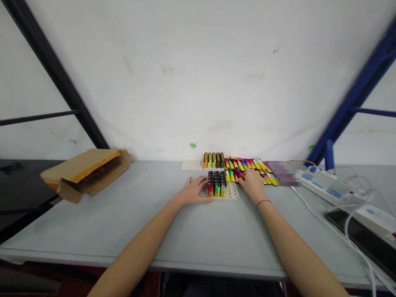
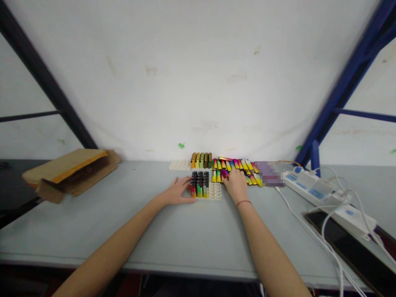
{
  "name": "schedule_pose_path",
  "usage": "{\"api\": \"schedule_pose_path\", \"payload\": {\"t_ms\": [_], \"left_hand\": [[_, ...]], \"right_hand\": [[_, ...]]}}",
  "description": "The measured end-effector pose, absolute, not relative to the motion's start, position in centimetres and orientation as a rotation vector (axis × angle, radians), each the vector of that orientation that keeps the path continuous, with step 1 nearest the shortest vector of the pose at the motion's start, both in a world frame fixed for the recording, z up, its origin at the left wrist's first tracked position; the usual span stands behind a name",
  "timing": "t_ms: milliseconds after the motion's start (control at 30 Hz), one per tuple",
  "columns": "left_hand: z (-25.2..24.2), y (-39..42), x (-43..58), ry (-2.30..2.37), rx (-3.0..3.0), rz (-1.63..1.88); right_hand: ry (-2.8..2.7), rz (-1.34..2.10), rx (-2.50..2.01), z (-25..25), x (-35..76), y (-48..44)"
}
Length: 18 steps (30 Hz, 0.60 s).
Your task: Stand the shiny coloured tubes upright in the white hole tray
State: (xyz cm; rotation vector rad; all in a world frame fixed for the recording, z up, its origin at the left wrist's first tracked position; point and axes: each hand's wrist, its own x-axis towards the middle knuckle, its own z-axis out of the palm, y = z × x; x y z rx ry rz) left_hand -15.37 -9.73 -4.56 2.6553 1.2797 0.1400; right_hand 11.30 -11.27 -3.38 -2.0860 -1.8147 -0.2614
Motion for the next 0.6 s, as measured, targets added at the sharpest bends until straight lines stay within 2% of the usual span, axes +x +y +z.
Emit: {"api": "schedule_pose_path", "payload": {"t_ms": [233,300,467,600], "left_hand": [[-4.4,-9.8,-15.3,1.269,2.638,0.143],[-4.5,-9.8,-15.3,1.27,2.638,0.144],[-4.6,-9.7,-15.4,1.269,2.638,0.152],[-4.5,-9.8,-15.5,1.269,2.647,0.153]], "right_hand": [[-1.651,0.003,-1.873,-3.2,12.6,-10.7],[-1.398,0.216,-1.693,-3.2,13.4,-10.3],[-0.743,1.01,-1.177,-2.5,14.7,-10.3],[-0.592,1.246,-0.982,-1.8,14.2,-10.8]]}}
